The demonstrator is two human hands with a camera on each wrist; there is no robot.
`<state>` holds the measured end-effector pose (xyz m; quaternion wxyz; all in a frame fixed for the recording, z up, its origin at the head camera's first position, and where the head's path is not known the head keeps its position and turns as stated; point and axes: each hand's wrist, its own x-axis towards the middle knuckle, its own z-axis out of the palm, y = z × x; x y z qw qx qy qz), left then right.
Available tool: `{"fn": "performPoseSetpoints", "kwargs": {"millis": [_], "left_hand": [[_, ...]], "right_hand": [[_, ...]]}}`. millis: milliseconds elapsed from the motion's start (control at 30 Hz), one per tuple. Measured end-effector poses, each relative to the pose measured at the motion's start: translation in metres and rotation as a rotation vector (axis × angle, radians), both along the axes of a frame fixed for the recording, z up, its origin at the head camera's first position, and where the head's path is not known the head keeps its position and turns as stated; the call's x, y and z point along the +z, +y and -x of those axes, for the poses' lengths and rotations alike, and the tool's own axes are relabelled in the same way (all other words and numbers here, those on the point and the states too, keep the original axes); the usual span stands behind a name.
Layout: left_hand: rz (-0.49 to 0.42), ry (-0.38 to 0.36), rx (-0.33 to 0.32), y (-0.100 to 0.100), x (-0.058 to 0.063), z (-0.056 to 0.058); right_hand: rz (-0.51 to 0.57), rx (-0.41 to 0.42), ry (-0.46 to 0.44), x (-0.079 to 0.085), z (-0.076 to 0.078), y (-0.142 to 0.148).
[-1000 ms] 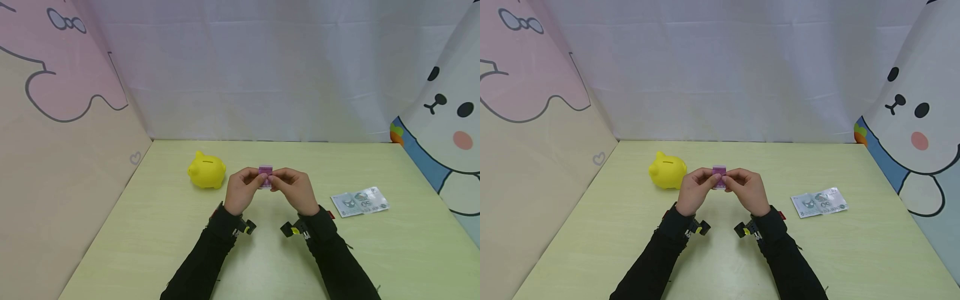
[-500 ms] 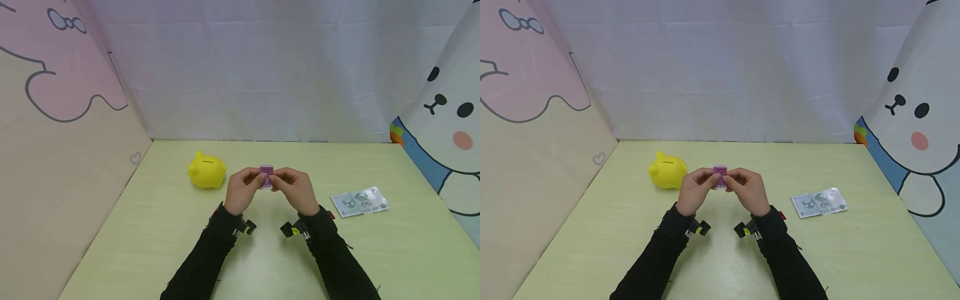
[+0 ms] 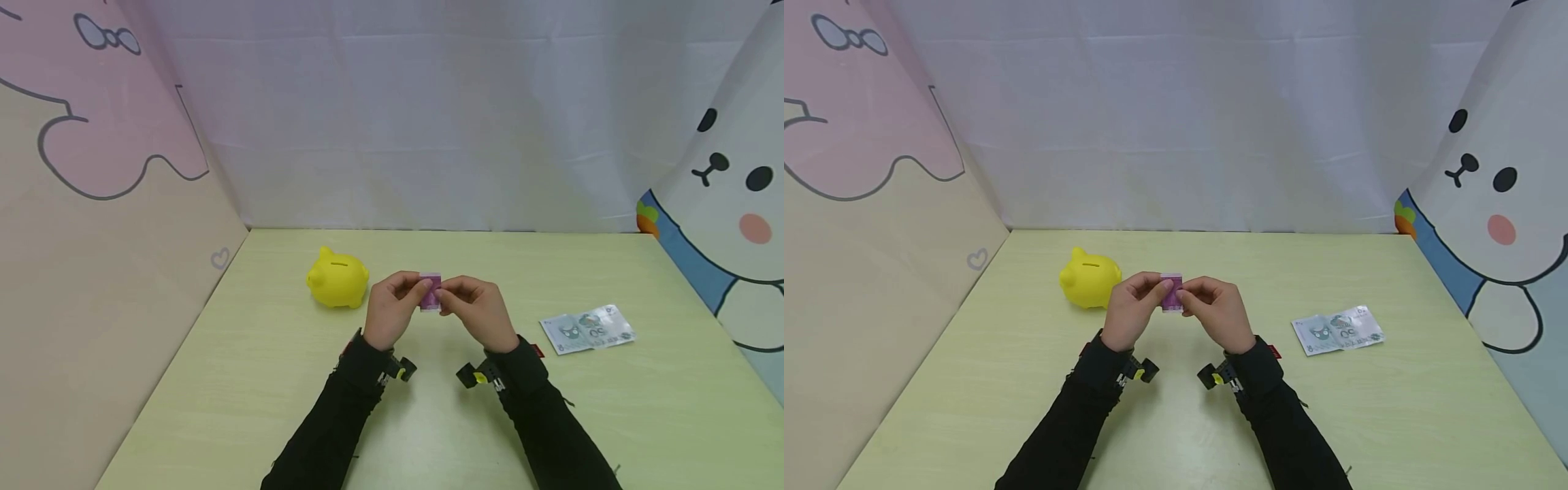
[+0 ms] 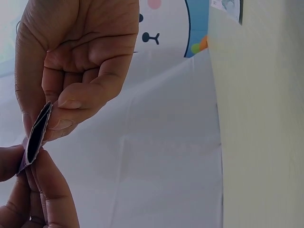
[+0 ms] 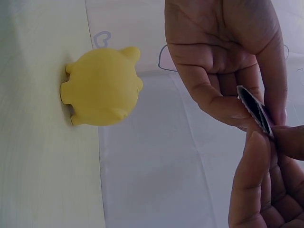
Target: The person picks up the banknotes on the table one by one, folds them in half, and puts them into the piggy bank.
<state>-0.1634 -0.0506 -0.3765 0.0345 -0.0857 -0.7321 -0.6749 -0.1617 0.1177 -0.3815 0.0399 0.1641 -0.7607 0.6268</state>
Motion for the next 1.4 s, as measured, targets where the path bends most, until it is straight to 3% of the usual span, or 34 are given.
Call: {"fn": "performPoseSetpoints", "kwargs": {"millis": [600, 1000, 1400], "left_hand": [[0.005, 0.004, 0.029, 0.0017, 0.0023, -0.0017], [-0.045, 0.015, -0.011, 0.0018, -0.0002, 0.0], [-0.036, 0.026, -0.021, 0.0011, -0.0009, 0.0007]], "right_hand": [[0.032, 0.057, -0.051, -0.0018, -0.0003, -0.001], [0.016, -0.015, -0.038, 0.0012, 0.0001, 0.0017], [0.041, -0.011, -0.038, 0.0001, 0.0008, 0.0028]]}}
